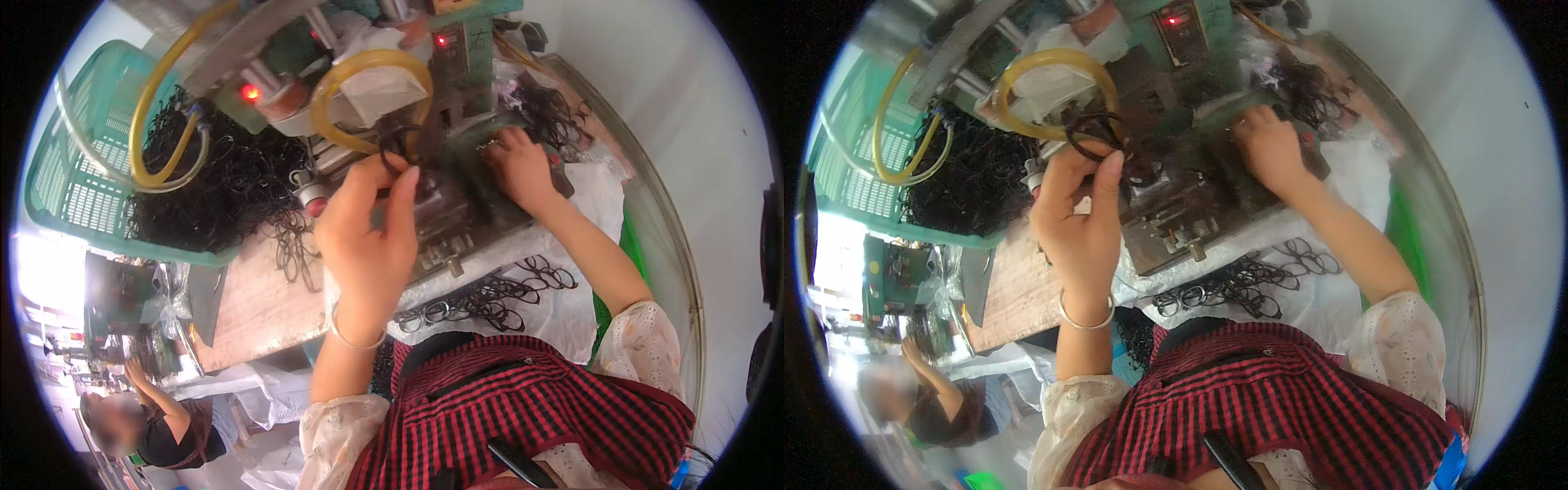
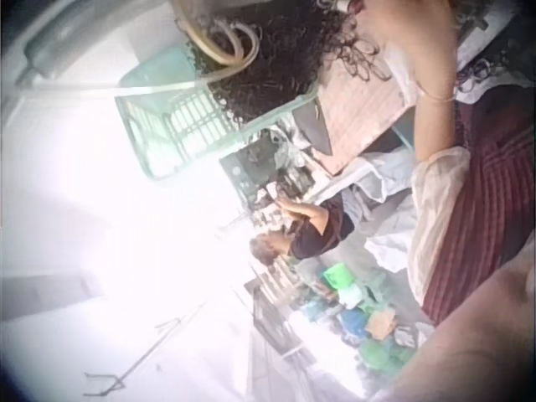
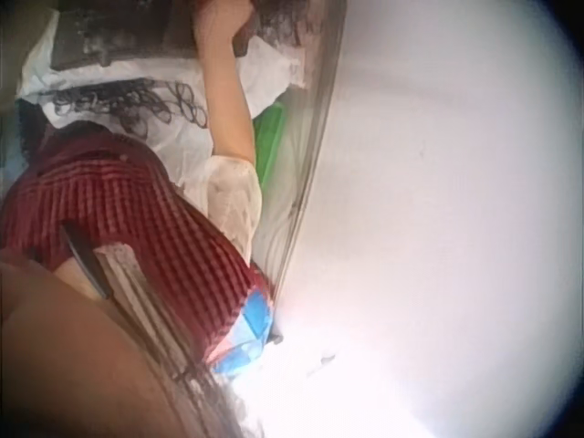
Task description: The person repeatedly picks up small metal components and dark hair ties, places them into a press machine, and removes the assembled hair accessories. The process is continuous and repetitive, with the person handling items one at a time.
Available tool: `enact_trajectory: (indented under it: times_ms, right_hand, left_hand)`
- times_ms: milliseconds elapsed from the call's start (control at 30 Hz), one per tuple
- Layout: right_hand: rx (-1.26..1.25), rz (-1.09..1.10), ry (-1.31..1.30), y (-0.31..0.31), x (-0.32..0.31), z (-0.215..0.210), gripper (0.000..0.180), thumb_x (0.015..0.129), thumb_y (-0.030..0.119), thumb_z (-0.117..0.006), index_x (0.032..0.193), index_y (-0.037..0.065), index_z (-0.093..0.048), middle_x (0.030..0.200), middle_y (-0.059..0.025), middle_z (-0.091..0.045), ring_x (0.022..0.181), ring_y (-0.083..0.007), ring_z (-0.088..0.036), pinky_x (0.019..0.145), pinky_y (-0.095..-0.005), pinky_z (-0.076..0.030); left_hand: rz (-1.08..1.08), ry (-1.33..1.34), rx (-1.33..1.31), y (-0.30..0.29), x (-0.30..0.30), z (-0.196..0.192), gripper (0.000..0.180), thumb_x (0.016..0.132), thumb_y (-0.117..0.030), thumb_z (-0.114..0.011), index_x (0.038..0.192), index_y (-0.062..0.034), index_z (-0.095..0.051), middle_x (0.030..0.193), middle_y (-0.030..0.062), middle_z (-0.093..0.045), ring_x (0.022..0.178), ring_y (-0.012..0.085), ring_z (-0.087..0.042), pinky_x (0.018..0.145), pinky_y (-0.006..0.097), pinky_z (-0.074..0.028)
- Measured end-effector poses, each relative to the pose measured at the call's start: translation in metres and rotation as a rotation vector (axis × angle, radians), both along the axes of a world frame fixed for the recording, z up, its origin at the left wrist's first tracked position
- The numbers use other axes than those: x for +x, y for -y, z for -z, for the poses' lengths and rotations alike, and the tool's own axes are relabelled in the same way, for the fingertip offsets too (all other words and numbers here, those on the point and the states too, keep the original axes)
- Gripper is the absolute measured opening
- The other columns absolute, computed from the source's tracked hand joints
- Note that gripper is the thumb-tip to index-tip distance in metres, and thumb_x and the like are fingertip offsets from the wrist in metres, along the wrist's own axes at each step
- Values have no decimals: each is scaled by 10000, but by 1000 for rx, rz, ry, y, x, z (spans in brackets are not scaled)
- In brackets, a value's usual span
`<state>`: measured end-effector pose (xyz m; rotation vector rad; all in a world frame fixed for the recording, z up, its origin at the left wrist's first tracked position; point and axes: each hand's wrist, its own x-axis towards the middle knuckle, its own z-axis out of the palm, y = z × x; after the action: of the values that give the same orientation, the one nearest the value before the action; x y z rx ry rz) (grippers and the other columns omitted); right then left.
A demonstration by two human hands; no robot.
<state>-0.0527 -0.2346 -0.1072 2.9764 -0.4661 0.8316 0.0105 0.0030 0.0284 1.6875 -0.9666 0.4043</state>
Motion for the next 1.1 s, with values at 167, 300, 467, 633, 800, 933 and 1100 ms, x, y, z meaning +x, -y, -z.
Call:
enact_trajectory:
  times_ms: [167,300,467,633,800,933,1100]
  right_hand:
    - [282,37,370,3,-17,-7,174,814,62,-679,987,85,-683,905,-104,-678,880,-312,-637,769,-394,-517]
    - [653,116,433,-8,-37,-9,146,837,37,-660,981,50,-679,931,-111,-703,909,-258,-669,801,-340,-514]
    - [729,46,372,-28,-30,-30,130,849,46,-646,968,37,-699,980,-123,-706,896,-263,-680,810,-340,-511]
    - [648,-10,483,-24,-18,-15,111,831,60,-670,929,57,-722,956,-121,-701,902,-295,-664,802,-349,-512]
    - [740,105,490,-15,-75,-1,132,865,17,-660,982,8,-720,999,-86,-712,952,-171,-658,832,-278,-496]
    - [905,-59,449,-56,-76,-50,158,864,24,-673,1014,2,-719,952,-72,-721,907,-137,-660,809,-256,-497]
    - [1005,-326,524,-83,-8,-73,302,805,35,-702,1105,31,-672,957,-109,-726,883,-195,-697,805,-306,-518]
  left_hand:
    - [14,81,-10,-37,-16,36,249,848,59,-660,1092,73,-615,1023,156,-695,977,214,-658,871,309,-517]
    - [-535,-5,-110,-111,14,54,151,888,39,-625,1039,42,-628,1006,124,-695,921,191,-654,861,310,-515]
    - [-527,226,660,-161,97,67,239,794,72,-611,970,-64,-697,1191,130,-646,1122,294,-591,975,375,-456]
    - [-220,78,840,-190,145,157,283,750,37,-629,875,-163,-785,1433,180,-484,1289,386,-451,1078,435,-380]
    - [-311,-230,205,-198,121,141,209,888,-17,-636,1084,-20,-711,1158,140,-671,876,156,-667,802,267,-525]
    - [-252,-462,-153,-151,88,97,149,966,-73,-580,1055,31,-639,913,65,-658,744,116,-625,677,231,-500]
    - [-119,-425,-219,-106,95,103,79,987,-80,-539,1006,-4,-551,879,50,-600,745,112,-600,635,232,-500]
